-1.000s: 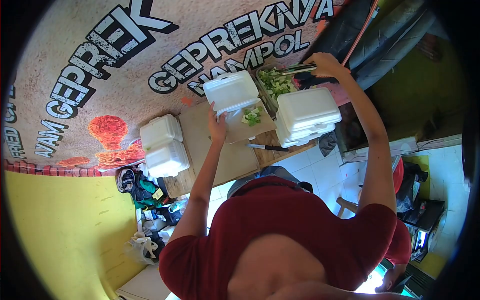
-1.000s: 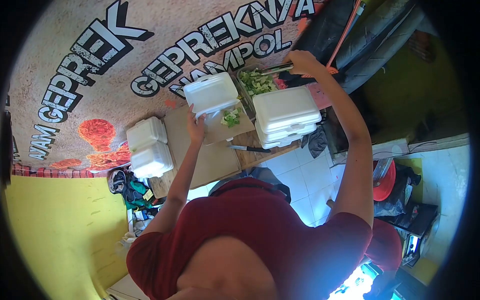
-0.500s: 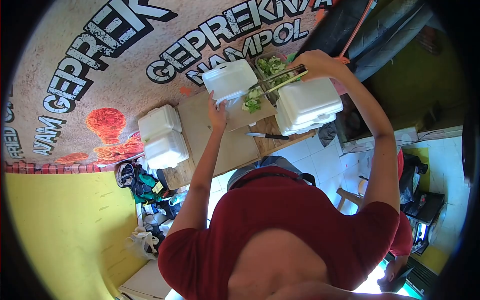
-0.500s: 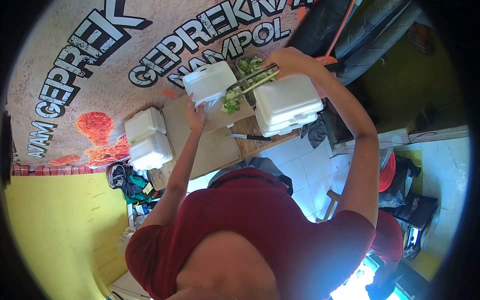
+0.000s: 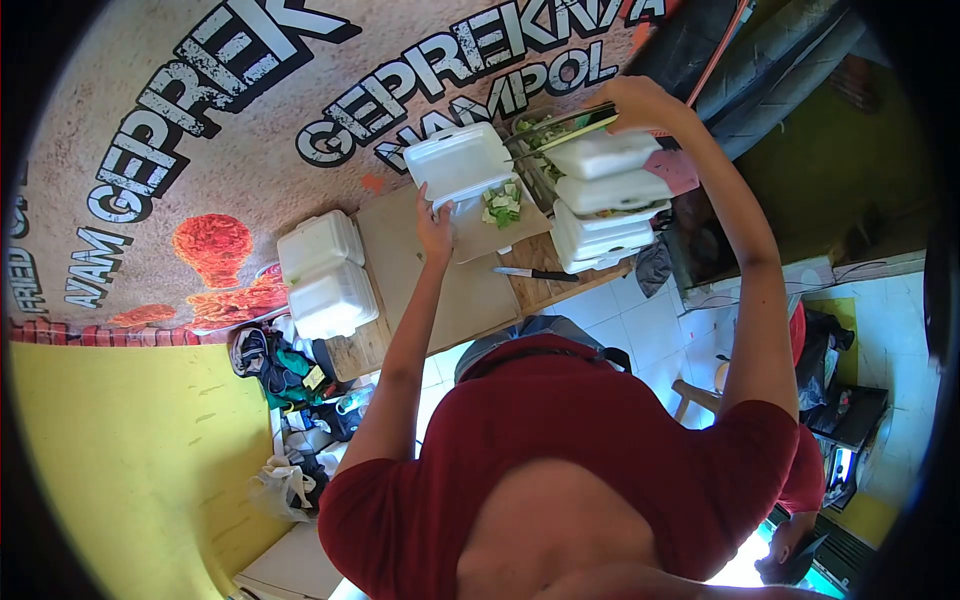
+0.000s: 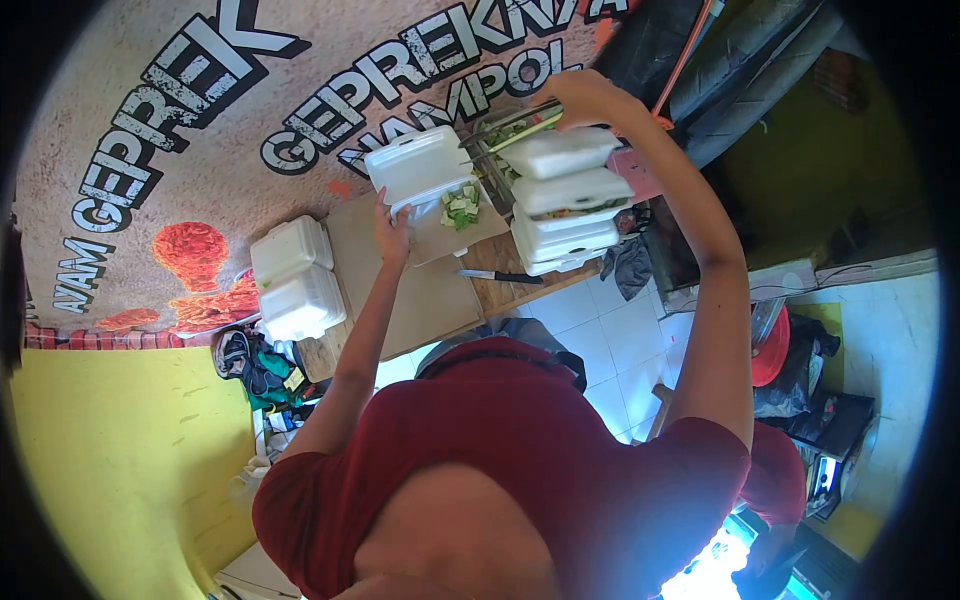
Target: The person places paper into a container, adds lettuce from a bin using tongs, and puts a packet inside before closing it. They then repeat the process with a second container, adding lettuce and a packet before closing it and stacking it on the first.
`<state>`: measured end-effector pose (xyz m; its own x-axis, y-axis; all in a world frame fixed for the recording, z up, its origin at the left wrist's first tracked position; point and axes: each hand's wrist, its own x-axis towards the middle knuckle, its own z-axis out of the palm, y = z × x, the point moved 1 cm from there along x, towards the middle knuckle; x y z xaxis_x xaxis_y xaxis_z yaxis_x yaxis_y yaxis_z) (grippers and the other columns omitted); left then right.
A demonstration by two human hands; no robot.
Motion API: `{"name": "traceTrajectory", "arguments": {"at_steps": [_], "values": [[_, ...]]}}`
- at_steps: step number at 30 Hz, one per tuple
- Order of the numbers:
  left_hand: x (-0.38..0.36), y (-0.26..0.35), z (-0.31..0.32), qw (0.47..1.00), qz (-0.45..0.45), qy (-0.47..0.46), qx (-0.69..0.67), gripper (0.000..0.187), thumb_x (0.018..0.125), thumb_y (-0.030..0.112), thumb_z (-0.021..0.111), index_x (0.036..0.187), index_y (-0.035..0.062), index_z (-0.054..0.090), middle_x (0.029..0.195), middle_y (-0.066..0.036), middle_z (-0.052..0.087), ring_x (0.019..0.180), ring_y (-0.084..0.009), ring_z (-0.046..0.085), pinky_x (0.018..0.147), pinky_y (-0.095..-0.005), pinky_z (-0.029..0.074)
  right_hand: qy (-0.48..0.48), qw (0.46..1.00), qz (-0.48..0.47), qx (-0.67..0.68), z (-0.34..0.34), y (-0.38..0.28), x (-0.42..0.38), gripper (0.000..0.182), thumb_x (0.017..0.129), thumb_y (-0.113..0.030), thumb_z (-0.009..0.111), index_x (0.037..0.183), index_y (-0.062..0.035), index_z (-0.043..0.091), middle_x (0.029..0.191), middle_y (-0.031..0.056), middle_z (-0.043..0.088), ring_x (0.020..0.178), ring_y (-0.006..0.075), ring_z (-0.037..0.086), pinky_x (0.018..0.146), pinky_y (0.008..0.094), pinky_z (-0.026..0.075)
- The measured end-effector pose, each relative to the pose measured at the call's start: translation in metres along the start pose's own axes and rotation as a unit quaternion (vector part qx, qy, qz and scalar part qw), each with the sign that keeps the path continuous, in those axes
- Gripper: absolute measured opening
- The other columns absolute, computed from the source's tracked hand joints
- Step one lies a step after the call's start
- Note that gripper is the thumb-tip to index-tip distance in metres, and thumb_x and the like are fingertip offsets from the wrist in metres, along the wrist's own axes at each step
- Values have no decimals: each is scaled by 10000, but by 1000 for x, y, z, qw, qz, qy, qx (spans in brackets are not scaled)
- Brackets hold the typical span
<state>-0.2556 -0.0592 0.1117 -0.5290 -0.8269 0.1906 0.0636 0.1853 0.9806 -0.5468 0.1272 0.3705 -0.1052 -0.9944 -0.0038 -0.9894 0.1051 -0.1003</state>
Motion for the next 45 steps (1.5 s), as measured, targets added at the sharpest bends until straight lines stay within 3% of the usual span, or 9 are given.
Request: {"name": "traceTrajectory", "arguments": {"at_steps": [3,6,9,18,27,33,39,42,45], "values": [[1,-3,3,998,53,30,12,569,840,32,562,1344,60,298,1012,-115,601,847,-132,572,719,-235,445,-104,989,96,47,5,4,-3,526,543,-160,707,1061,-98,640,872,158,640,782,306,608,690,350,472],[-1,4,-1,1000,-9,-5,12,571,838,25,563,1343,52,297,1064,-122,573,894,-140,572,745,-243,449,-125,985,71,97,31,17,-5,554,530,-179,717,1062,-54,630,875,176,637,772,287,615,687,339,473],[1,2,1,1000,17,6,-9,572,837,22,564,1341,42,297,1098,-127,552,915,-147,573,767,-248,449,-154,974,62,154,40,18,-6,582,527,-176,726,1072,-7,614,880,176,639,760,253,620,691,319,476],[-1,-3,-5,1000,7,12,20,569,833,30,581,1335,40,314,1083,-119,562,927,-160,575,760,-245,453,-106,966,57,230,65,18,-6,604,550,-118,719,1124,12,581,879,147,641,728,164,609,656,266,480],[-7,-4,-14,999,-25,2,41,585,826,29,588,1341,86,315,1021,-113,596,930,-165,572,786,-260,442,-119,964,86,224,66,18,-6,630,554,-126,734,1147,0,567,983,167,623,862,200,599,757,277,458],[-4,-13,-11,998,42,14,42,582,822,46,595,1335,66,322,1045,-106,575,926,-149,556,814,-268,431,-116,966,70,218,67,22,-7,660,547,-171,753,1157,-8,561,1074,184,599,979,267,576,864,300,424],[8,-12,1,999,34,-4,20,577,826,42,585,1338,78,321,1135,-123,531,996,-173,540,852,-296,409,-88,970,61,216,73,31,-12,667,544,-190,760,1154,-7,562,1113,185,585,1012,273,563,886,312,415],[17,-22,6,998,55,0,29,574,802,66,614,1316,74,359,1075,-134,543,980,-219,533,862,-322,402,-98,965,74,232,74,32,-15,672,543,-202,762,1154,-7,562,1117,185,583,1013,275,563,890,315,413],[13,-5,3,923,181,98,325,528,766,84,650,1246,61,430,991,-137,546,944,-282,517,859,-357,397,-93,963,74,242,71,30,-18,675,546,-208,760,1159,-9,559,1120,185,582,1017,273,560,889,317,414]]}}
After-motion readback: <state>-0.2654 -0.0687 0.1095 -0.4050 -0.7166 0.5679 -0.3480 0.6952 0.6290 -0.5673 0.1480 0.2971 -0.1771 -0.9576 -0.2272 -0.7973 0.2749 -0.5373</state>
